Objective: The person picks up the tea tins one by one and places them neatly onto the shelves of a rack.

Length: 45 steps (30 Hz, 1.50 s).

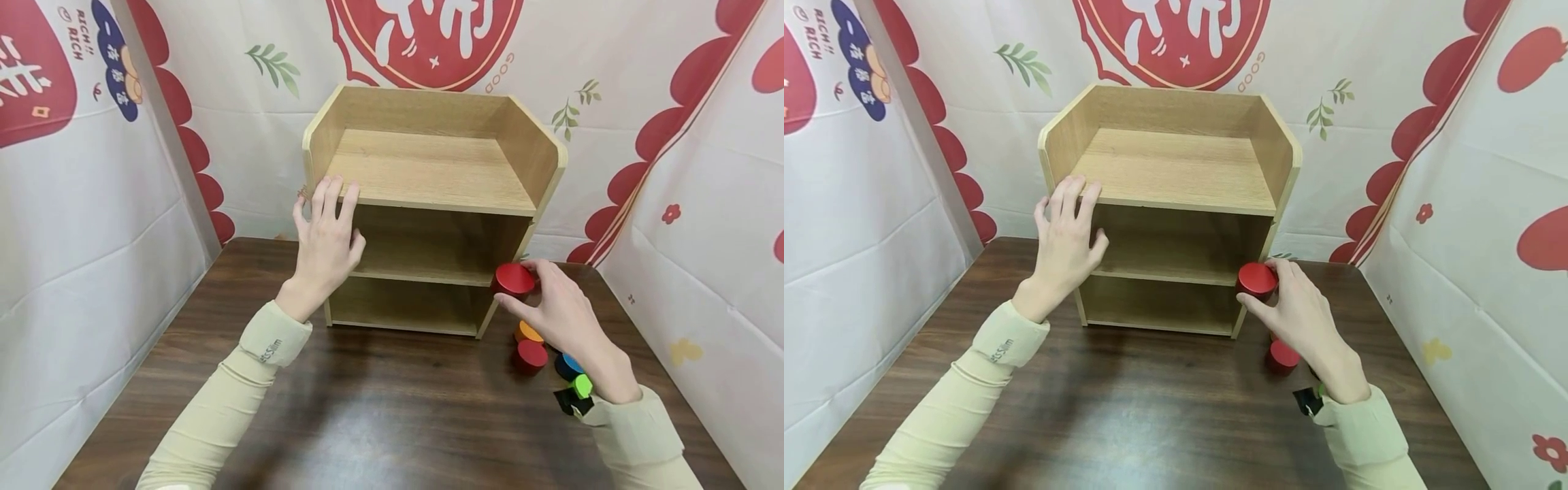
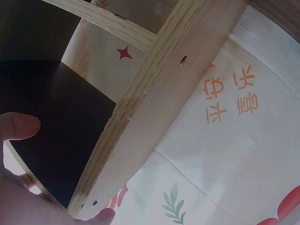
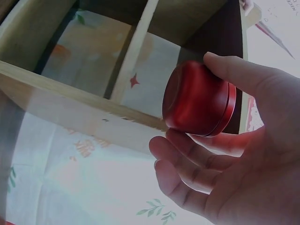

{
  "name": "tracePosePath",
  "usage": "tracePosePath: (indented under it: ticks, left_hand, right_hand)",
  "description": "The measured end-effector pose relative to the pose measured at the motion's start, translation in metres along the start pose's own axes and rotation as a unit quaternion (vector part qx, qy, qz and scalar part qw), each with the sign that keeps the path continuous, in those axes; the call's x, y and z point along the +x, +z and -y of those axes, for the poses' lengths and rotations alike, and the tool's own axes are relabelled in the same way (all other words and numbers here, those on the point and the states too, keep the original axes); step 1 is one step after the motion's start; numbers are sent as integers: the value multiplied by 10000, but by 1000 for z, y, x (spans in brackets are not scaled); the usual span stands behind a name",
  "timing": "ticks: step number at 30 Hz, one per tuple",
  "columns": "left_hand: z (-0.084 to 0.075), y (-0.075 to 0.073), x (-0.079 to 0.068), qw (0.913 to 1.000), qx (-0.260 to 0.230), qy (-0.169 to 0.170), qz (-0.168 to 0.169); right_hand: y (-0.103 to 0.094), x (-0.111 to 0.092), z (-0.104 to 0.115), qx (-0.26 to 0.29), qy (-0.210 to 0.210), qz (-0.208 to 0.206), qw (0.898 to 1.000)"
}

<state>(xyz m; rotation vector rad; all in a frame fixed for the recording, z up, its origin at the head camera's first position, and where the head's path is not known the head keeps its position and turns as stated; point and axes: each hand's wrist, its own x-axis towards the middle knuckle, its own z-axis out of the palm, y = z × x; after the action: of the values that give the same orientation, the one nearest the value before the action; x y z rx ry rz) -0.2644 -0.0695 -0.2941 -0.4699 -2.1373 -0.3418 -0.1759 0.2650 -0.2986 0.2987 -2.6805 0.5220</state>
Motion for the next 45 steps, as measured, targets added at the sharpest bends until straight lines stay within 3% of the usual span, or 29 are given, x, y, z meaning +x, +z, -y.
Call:
tracePosePath:
  ticks: [13, 24, 36, 45]
  left_hand:
    - [1, 0, 1, 10000, 68, -16, 65]
    - [3, 0, 0, 9999, 72, -29, 85]
    - [3, 1, -1, 9997, 142, -34, 195]
    - [3, 1, 0, 9998, 107, 17, 153]
  right_hand:
    - [-13, 21, 21, 34, -281, -82, 9996]
    - [-28, 40, 46, 210, -227, 100, 9995]
    - [-40, 59, 68, 382, -660, -179, 9969]
    - [-49, 74, 88, 448, -693, -5, 9966]
